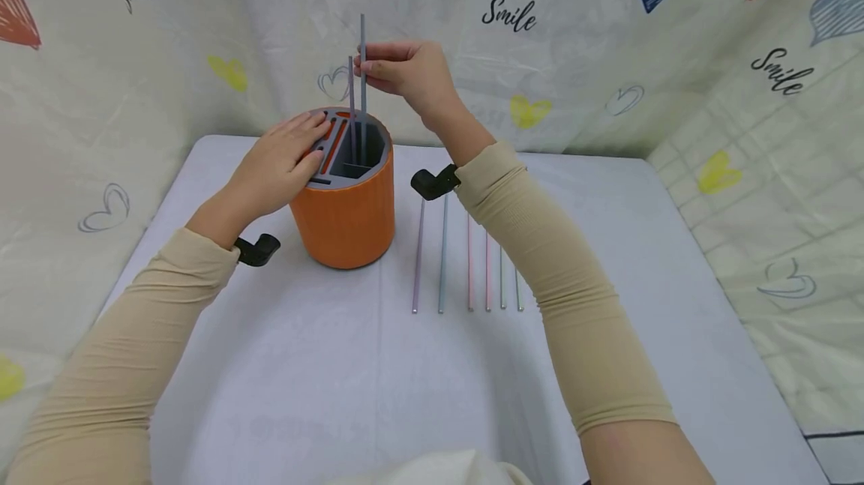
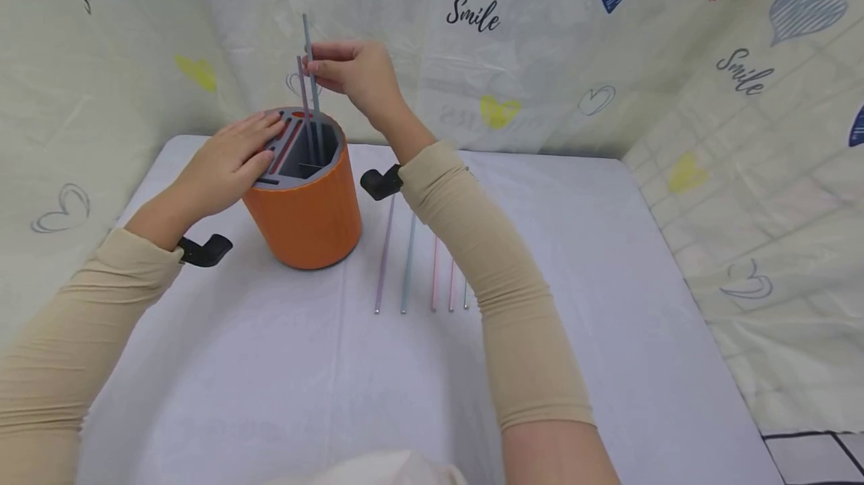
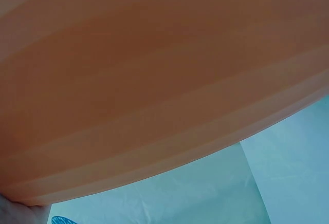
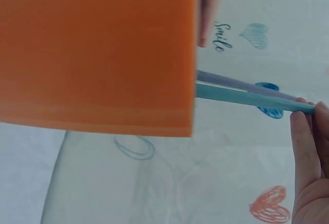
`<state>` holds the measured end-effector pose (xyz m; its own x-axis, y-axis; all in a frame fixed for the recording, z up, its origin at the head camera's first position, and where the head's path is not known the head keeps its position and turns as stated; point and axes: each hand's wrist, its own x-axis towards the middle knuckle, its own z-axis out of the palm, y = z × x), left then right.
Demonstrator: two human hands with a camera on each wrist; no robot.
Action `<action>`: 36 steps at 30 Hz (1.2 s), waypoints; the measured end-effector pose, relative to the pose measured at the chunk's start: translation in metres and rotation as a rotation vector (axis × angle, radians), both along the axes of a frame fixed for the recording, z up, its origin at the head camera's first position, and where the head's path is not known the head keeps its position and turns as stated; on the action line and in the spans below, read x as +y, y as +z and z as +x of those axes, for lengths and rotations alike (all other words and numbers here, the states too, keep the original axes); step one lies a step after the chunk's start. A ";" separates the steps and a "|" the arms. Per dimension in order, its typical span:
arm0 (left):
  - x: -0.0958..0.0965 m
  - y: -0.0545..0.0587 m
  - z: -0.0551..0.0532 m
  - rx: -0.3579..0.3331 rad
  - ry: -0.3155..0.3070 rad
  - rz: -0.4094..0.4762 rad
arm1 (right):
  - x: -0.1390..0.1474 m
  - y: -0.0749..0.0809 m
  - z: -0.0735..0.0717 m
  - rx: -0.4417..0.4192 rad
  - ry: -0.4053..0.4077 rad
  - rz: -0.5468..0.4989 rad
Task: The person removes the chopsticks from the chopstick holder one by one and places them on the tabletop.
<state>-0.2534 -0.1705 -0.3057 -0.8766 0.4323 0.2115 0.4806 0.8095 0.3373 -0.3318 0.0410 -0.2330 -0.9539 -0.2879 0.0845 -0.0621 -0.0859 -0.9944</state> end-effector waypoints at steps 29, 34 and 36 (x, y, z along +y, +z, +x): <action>0.003 0.002 0.001 -0.022 0.000 0.018 | 0.077 0.079 0.033 0.187 -0.095 -0.336; 0.002 0.002 0.002 -0.023 0.003 0.014 | 0.105 0.071 0.032 0.102 -0.144 -0.327; 0.002 0.002 0.003 -0.022 0.007 0.008 | 0.115 0.066 0.030 0.062 -0.148 -0.325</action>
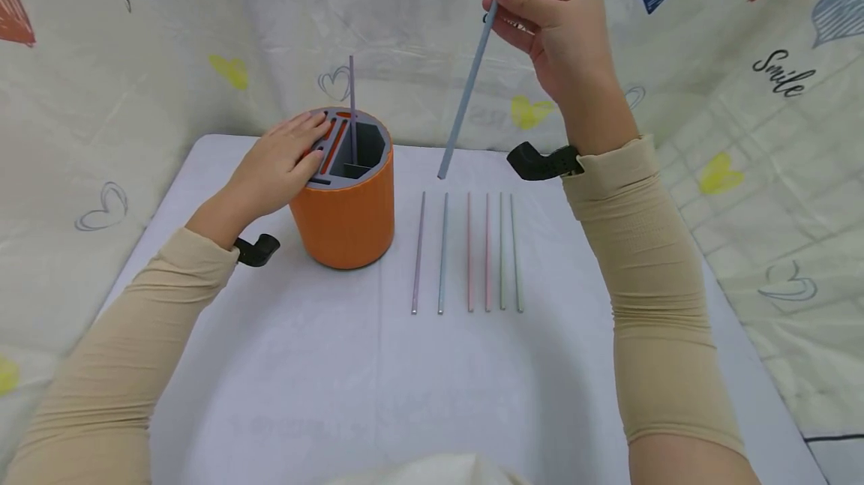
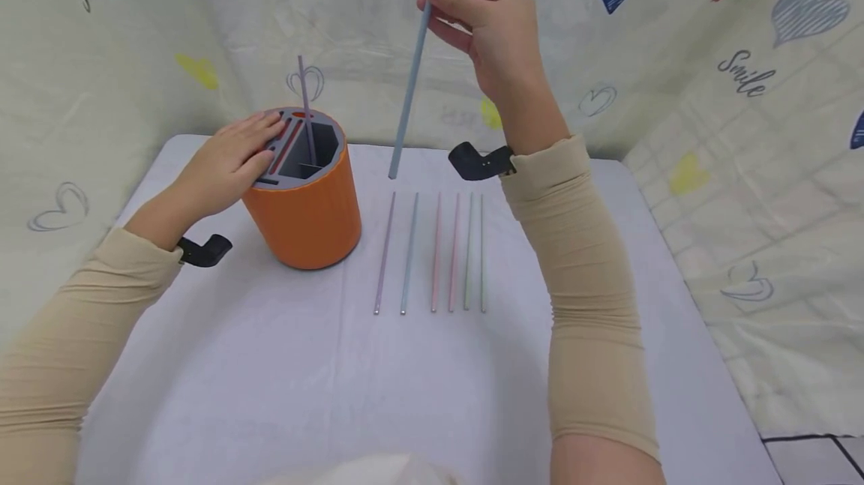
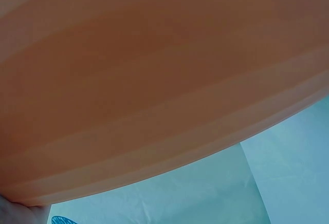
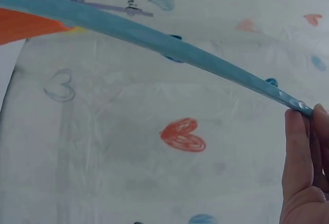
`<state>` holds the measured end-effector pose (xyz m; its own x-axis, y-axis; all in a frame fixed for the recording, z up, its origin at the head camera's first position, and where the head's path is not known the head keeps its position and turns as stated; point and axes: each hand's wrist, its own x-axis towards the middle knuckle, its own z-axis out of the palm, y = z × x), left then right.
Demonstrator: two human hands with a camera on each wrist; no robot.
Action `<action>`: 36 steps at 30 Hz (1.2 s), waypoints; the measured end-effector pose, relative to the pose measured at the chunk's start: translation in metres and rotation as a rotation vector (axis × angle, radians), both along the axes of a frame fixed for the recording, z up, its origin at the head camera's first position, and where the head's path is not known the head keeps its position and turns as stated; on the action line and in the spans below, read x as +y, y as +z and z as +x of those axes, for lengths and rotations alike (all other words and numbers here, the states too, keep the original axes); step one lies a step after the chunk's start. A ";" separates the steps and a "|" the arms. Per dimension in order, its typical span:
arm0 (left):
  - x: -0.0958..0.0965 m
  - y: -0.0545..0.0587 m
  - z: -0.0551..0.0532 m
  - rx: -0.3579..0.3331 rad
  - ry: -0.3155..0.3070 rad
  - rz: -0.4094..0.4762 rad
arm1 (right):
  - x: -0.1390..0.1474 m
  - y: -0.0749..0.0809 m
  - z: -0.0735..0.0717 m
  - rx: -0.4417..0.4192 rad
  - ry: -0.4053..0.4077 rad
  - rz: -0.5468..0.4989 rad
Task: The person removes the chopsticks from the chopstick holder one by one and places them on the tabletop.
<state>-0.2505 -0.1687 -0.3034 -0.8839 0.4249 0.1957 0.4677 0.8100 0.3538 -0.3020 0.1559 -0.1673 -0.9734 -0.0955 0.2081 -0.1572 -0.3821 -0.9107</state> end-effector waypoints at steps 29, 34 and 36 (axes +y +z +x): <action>0.000 -0.001 0.001 0.013 -0.005 0.004 | 0.138 -0.169 -0.028 -0.642 -0.049 0.447; -0.002 0.000 0.001 0.014 -0.002 0.008 | 0.141 -0.192 -0.026 -0.709 -0.032 0.499; -0.001 -0.001 0.000 0.009 -0.002 0.013 | 0.143 -0.198 -0.026 -0.726 -0.010 0.512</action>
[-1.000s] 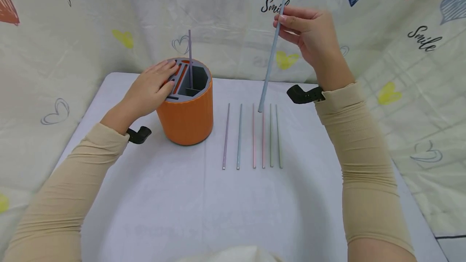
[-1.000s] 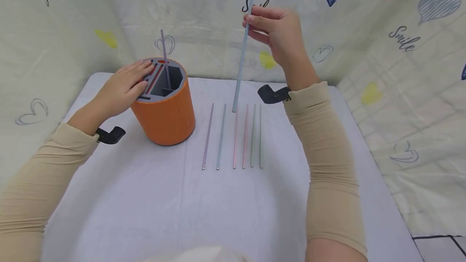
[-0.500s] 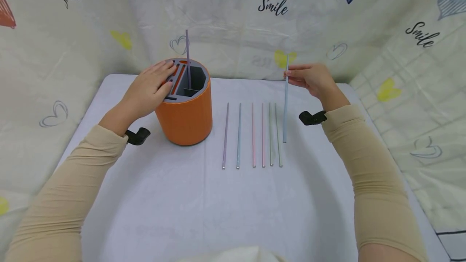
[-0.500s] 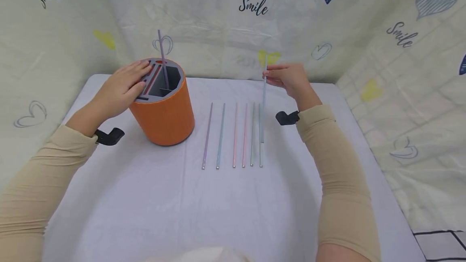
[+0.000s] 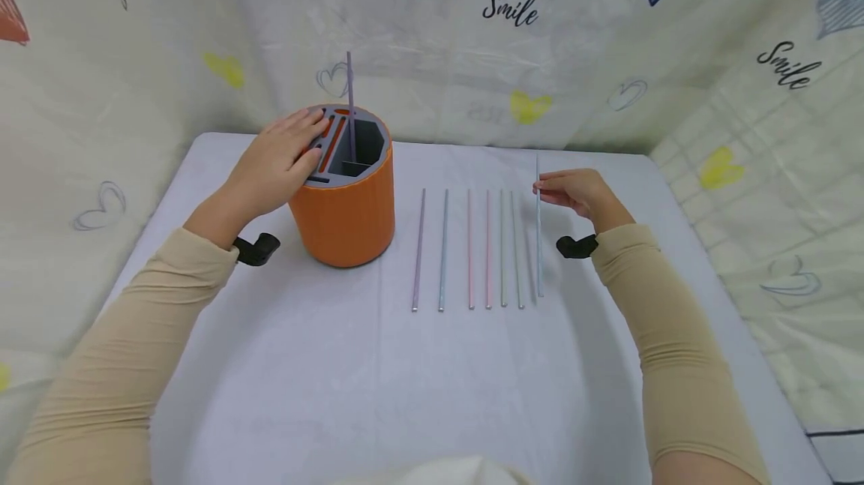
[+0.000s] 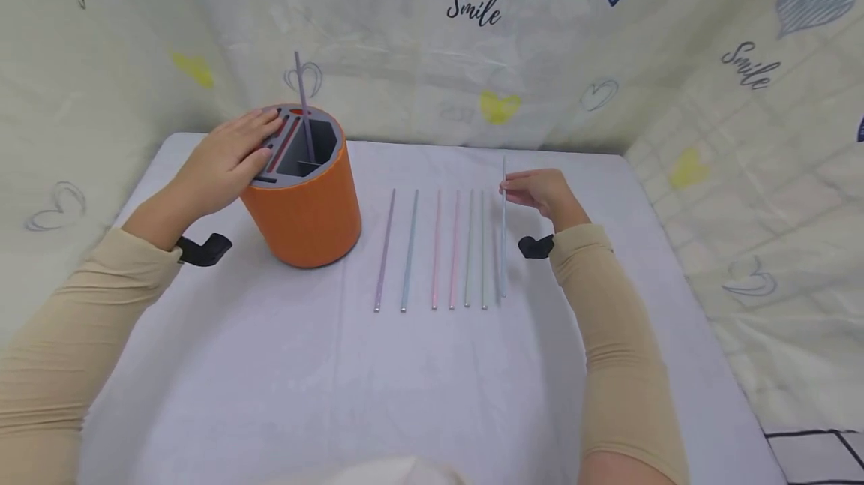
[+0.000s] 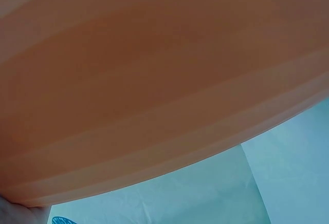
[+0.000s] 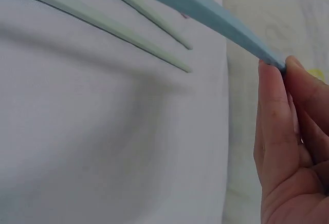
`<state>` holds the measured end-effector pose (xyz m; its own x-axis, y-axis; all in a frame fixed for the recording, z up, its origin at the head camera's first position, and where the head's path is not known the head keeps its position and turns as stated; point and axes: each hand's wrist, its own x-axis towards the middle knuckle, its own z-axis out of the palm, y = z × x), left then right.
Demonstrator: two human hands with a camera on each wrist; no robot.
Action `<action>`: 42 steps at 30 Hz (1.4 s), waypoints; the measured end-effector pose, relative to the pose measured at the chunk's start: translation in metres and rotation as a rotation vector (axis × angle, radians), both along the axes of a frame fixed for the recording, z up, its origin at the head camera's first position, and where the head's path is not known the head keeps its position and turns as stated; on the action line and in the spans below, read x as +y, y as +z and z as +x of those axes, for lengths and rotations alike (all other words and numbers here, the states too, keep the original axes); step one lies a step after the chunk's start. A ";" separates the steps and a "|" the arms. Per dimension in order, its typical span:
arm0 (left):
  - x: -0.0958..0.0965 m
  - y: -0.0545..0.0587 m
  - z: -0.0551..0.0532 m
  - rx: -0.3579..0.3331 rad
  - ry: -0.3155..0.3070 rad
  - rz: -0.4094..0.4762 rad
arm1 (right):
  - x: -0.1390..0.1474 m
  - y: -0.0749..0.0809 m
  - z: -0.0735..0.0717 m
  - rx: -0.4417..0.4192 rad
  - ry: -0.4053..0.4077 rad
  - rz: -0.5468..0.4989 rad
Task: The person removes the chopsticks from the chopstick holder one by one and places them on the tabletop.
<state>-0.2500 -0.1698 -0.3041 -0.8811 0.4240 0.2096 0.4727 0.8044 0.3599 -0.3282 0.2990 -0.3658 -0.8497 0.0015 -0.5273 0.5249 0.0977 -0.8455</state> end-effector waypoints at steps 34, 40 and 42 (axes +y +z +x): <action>0.004 0.000 0.001 -0.020 0.007 0.005 | -0.009 -0.049 -0.012 0.144 -0.139 0.317; 0.002 0.000 0.000 -0.017 0.008 -0.014 | -0.060 -0.018 -0.012 0.314 -0.108 0.190; 0.001 0.001 0.000 -0.014 0.009 -0.022 | -0.082 -0.005 -0.011 0.370 -0.083 0.166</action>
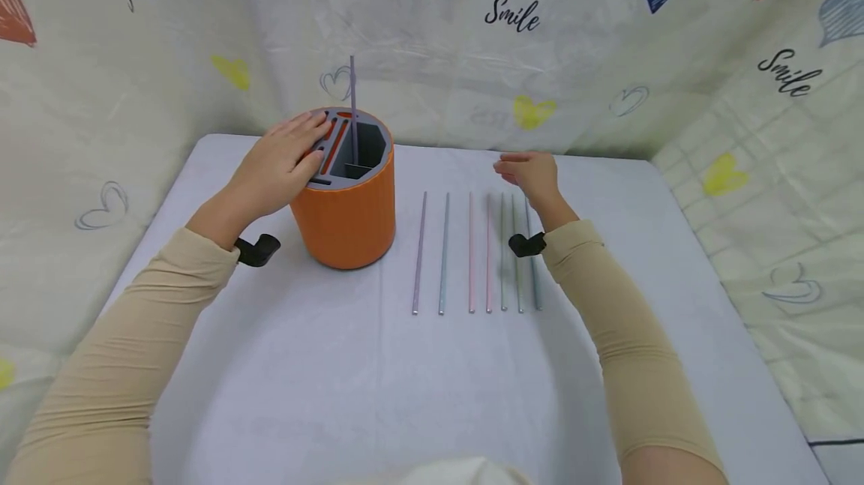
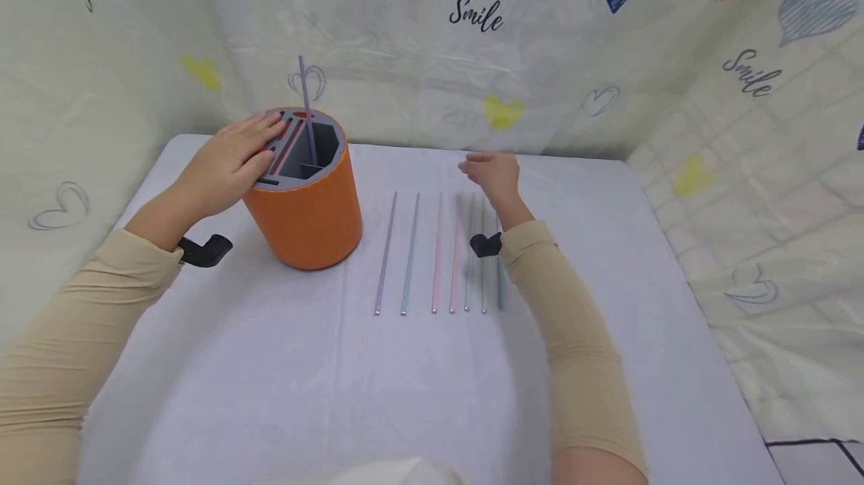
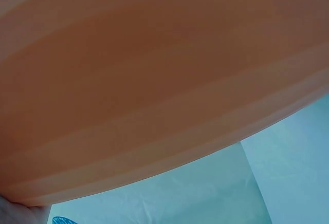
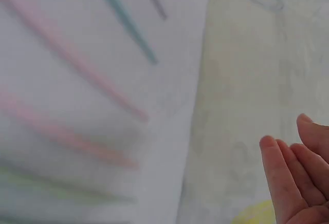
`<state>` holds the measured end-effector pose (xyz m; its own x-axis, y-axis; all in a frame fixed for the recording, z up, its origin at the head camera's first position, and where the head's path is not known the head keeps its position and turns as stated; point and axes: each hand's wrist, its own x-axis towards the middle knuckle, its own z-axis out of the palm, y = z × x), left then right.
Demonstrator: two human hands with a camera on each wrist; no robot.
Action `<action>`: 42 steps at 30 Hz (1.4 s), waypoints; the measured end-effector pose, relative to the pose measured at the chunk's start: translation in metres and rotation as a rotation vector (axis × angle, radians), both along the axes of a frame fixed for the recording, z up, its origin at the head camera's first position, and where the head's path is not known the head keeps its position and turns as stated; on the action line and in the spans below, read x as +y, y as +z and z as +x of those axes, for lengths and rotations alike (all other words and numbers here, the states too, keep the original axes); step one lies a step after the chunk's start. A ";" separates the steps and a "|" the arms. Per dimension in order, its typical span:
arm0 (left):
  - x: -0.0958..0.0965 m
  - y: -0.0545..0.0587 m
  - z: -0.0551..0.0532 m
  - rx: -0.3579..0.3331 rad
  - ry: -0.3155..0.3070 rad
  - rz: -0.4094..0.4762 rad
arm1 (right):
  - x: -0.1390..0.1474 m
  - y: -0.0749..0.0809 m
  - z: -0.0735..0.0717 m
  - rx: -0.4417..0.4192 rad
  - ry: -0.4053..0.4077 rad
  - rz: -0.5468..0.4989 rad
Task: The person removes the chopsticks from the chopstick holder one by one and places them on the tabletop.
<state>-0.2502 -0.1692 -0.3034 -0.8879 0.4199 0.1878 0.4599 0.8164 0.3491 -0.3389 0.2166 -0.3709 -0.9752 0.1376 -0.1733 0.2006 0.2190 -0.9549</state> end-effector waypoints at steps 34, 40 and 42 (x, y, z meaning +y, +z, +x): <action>0.000 0.002 -0.001 0.011 -0.015 0.000 | -0.185 0.108 0.018 0.178 0.381 -0.252; 0.000 0.001 -0.001 0.019 -0.013 0.007 | -0.191 0.106 0.015 0.187 0.351 -0.227; 0.000 0.001 0.000 0.021 -0.010 0.009 | -0.192 0.106 0.015 0.189 0.341 -0.223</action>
